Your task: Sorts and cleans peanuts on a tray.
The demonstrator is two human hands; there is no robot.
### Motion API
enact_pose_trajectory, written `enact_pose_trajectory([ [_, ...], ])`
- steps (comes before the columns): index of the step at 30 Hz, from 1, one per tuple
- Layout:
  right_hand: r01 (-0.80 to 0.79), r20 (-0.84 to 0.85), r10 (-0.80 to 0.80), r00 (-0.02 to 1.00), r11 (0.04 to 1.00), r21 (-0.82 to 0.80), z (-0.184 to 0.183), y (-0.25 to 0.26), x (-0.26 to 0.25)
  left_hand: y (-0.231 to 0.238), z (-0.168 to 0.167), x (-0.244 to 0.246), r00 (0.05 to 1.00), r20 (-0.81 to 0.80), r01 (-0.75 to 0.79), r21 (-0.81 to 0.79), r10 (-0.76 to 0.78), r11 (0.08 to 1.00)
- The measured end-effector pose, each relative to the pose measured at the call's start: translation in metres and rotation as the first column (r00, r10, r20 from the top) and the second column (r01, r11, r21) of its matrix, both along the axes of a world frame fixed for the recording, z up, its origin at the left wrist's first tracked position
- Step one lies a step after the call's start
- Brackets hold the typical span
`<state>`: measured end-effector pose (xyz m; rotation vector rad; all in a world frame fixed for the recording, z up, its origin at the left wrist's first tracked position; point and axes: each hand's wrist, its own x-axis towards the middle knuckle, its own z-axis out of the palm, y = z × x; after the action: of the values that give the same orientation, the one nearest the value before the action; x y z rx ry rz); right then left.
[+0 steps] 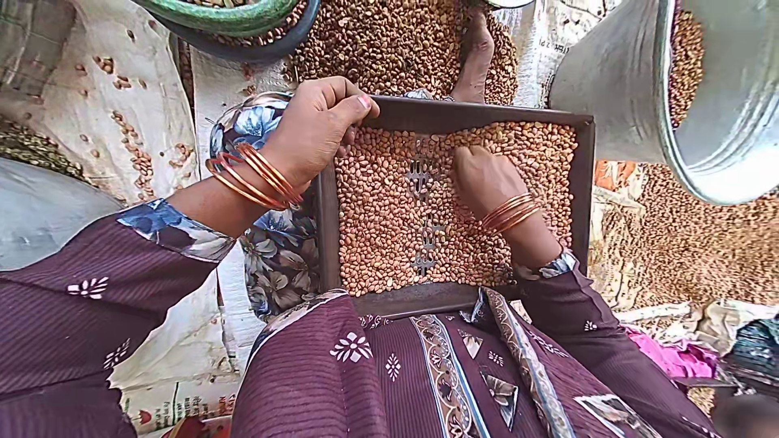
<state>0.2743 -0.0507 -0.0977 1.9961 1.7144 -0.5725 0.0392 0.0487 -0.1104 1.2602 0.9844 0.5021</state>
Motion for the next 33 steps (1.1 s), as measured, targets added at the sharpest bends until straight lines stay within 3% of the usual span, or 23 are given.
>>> enact_pose_trajectory([
  [2, -0.166, -0.251, 0.146, 0.957, 0.984, -0.059, -0.005, -0.01, -0.01, -0.001, -0.002, 0.001, 0.994, -0.087, 0.082, 0.102, -0.073, 0.991],
  [4, -0.285, -0.614, 0.304, 0.728, 0.949, 0.133, -0.014, -0.012, -0.014, -0.002, -0.003, 0.0, 0.955, -0.254, 0.221, 0.269, -0.153, 0.937],
  [5, -0.271, -0.67, 0.354, 0.652, 0.935, 0.231, -0.016, -0.007, -0.019, -0.004, -0.002, -0.002, 0.93, -0.317, 0.297, 0.351, -0.186, 0.888],
  [6, -0.229, -0.648, 0.391, 0.654, 0.918, 0.323, -0.017, -0.001, -0.022, -0.006, -0.004, -0.003, 0.913, -0.36, 0.353, 0.457, -0.193, 0.817],
  [9, -0.124, -0.429, 0.385, 0.817, 0.844, 0.521, -0.032, 0.021, -0.029, -0.005, -0.011, -0.01, 0.867, -0.459, 0.48, 0.669, -0.192, 0.567],
  [14, -0.166, -0.289, 0.37, 0.883, 0.822, 0.545, -0.054, 0.034, -0.031, 0.001, -0.012, -0.015, 0.659, -0.693, 0.747, 0.561, -0.292, 0.356],
  [19, -0.226, -0.274, 0.418, 0.866, 0.816, 0.532, -0.052, 0.035, -0.026, -0.009, -0.013, -0.011, 0.518, -0.823, 0.854, 0.484, -0.234, 0.189],
  [25, -0.261, -0.249, 0.443, 0.861, 0.806, 0.531, -0.055, 0.035, -0.024, -0.014, -0.015, -0.007, 0.455, -0.863, 0.889, 0.427, -0.22, 0.164],
  [29, -0.24, -0.267, 0.417, 0.869, 0.826, 0.51, -0.054, 0.034, -0.024, -0.014, -0.018, -0.007, 0.465, -0.853, 0.884, 0.428, -0.239, 0.19],
  [31, -0.215, -0.289, 0.403, 0.868, 0.83, 0.514, -0.046, 0.032, -0.024, -0.012, -0.021, -0.007, 0.553, -0.787, 0.83, 0.491, -0.274, 0.265],
  [33, -0.175, -0.3, 0.408, 0.862, 0.795, 0.58, -0.033, 0.027, -0.023, -0.013, -0.019, -0.005, 0.703, -0.645, 0.701, 0.56, -0.298, 0.441],
])
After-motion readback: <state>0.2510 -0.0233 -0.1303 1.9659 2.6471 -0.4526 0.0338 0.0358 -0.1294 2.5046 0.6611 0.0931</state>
